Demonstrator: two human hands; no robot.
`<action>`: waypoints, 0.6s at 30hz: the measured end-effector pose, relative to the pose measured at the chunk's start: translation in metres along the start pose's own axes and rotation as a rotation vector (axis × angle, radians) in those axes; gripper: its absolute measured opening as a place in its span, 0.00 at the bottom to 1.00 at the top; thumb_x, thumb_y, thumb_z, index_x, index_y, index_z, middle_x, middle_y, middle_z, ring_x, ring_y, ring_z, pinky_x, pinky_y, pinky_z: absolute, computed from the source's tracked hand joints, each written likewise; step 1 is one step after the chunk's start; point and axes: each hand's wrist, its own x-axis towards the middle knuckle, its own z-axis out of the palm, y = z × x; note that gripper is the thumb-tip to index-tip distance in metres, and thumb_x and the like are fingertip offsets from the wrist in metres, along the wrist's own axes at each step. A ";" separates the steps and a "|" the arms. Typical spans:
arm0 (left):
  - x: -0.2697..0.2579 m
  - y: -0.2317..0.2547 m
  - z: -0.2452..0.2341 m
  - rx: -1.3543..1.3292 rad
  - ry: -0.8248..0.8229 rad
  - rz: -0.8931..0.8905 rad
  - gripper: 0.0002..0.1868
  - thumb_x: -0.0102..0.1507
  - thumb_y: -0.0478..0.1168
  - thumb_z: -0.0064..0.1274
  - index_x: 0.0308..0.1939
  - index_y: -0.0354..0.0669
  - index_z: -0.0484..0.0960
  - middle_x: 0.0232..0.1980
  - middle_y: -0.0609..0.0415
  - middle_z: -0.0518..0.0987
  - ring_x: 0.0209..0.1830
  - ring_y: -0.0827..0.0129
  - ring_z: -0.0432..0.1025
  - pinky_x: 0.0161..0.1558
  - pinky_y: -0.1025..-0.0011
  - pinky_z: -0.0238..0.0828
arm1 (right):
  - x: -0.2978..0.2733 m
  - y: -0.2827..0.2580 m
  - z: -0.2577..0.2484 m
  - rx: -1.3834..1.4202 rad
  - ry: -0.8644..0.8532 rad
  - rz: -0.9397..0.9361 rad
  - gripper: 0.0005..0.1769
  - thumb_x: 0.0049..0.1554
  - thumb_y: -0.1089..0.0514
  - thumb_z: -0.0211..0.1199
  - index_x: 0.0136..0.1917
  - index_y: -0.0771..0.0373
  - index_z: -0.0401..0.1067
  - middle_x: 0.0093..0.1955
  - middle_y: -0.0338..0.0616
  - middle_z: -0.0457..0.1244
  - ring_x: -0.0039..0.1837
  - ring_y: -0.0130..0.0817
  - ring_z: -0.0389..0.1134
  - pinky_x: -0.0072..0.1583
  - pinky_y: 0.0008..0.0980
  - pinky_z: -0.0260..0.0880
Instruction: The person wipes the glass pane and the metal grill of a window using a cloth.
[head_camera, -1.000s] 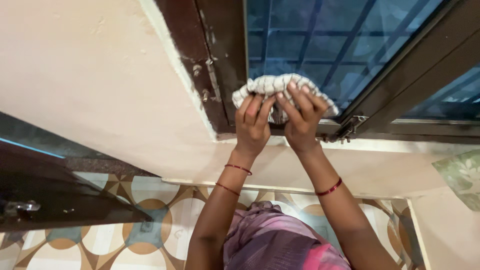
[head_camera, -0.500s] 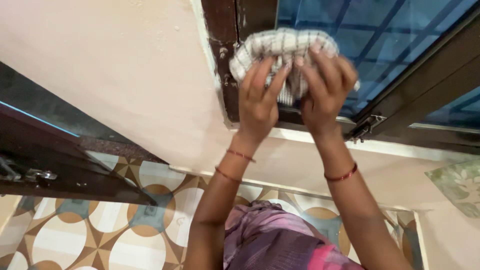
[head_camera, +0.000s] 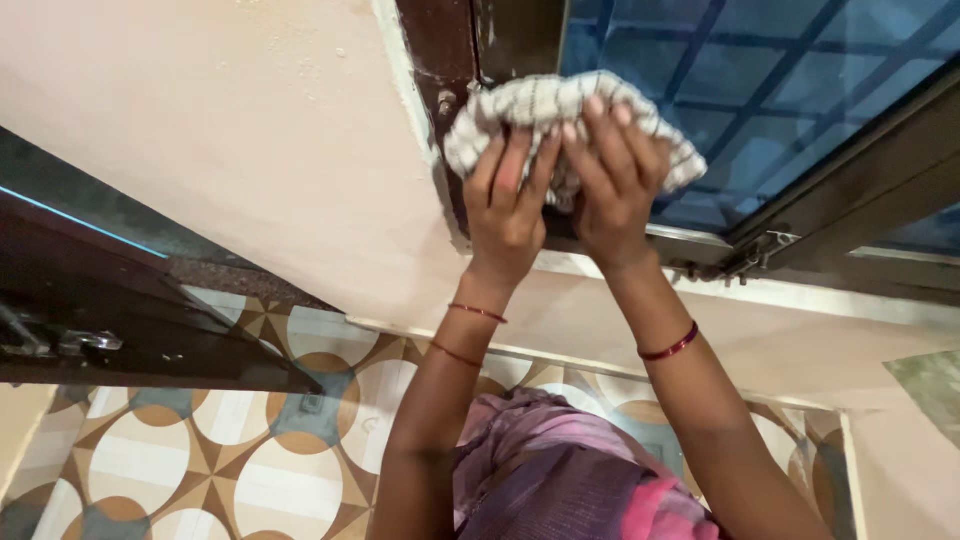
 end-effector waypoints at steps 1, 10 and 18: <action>-0.014 -0.001 0.002 -0.002 -0.006 0.002 0.26 0.68 0.24 0.46 0.70 0.45 0.77 0.72 0.52 0.68 0.71 0.57 0.62 0.72 0.62 0.63 | -0.015 -0.002 -0.001 0.005 -0.059 0.025 0.15 0.69 0.63 0.59 0.68 0.59 0.75 0.76 0.44 0.60 0.79 0.41 0.55 0.73 0.45 0.55; -0.119 0.007 0.007 -0.164 -0.263 -0.123 0.26 0.67 0.24 0.48 0.70 0.39 0.74 0.72 0.45 0.67 0.72 0.49 0.62 0.73 0.57 0.62 | -0.092 -0.023 -0.012 0.103 -0.234 0.099 0.18 0.63 0.67 0.62 0.66 0.59 0.77 0.74 0.41 0.62 0.75 0.41 0.58 0.72 0.43 0.59; -0.115 0.043 0.001 -0.417 -0.396 -0.104 0.35 0.60 0.21 0.46 0.72 0.41 0.70 0.73 0.42 0.66 0.75 0.45 0.61 0.74 0.52 0.61 | -0.133 -0.014 -0.054 0.060 -0.192 0.298 0.22 0.59 0.74 0.59 0.64 0.61 0.75 0.72 0.45 0.62 0.74 0.47 0.58 0.74 0.46 0.57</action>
